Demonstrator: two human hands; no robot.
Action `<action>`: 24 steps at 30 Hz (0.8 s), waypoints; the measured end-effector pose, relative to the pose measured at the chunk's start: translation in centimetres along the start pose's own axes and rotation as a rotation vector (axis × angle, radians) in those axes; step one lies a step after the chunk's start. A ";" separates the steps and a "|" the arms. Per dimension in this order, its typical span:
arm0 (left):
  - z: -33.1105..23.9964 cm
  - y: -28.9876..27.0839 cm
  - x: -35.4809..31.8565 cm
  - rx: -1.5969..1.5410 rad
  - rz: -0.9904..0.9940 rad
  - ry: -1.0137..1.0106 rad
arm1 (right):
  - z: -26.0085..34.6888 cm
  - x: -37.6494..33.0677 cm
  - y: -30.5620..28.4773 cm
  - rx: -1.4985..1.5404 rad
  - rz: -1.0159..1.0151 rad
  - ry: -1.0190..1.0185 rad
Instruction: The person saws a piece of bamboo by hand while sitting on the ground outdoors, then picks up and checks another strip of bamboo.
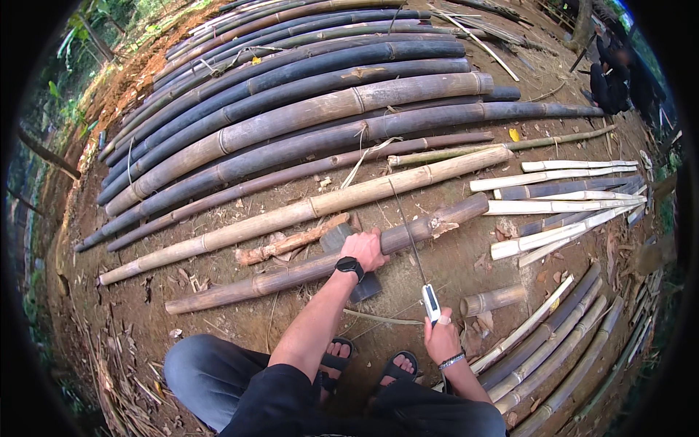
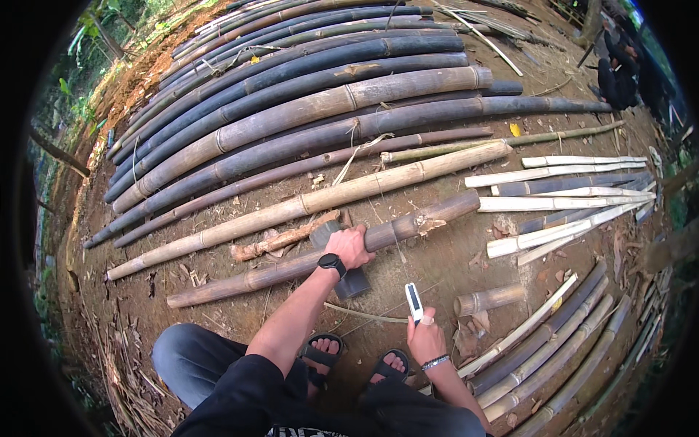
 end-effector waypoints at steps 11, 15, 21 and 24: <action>-0.5 0.1 -0.2 0.012 0.019 0.004 | -0.5 -0.5 0.0 0.057 -0.009 0.008; -0.5 -0.2 0.4 -0.023 -0.007 0.008 | 0.5 3.1 0.1 0.052 -0.030 0.023; 0.5 0.4 0.2 -0.032 -0.019 -0.024 | 0.2 -1.0 -0.9 0.069 0.012 0.010; 0.0 0.0 0.9 -0.036 -0.015 -0.002 | -0.5 0.7 -0.1 -0.006 -0.012 0.020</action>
Point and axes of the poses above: each hand's wrist, its own x-axis towards the middle knuckle, its own y-axis out of the palm, z = x × y, the point moved 6 cm from there along x, towards the middle knuckle, and after that the axes turned 7 degrees about -z, right-handed, at the moved point
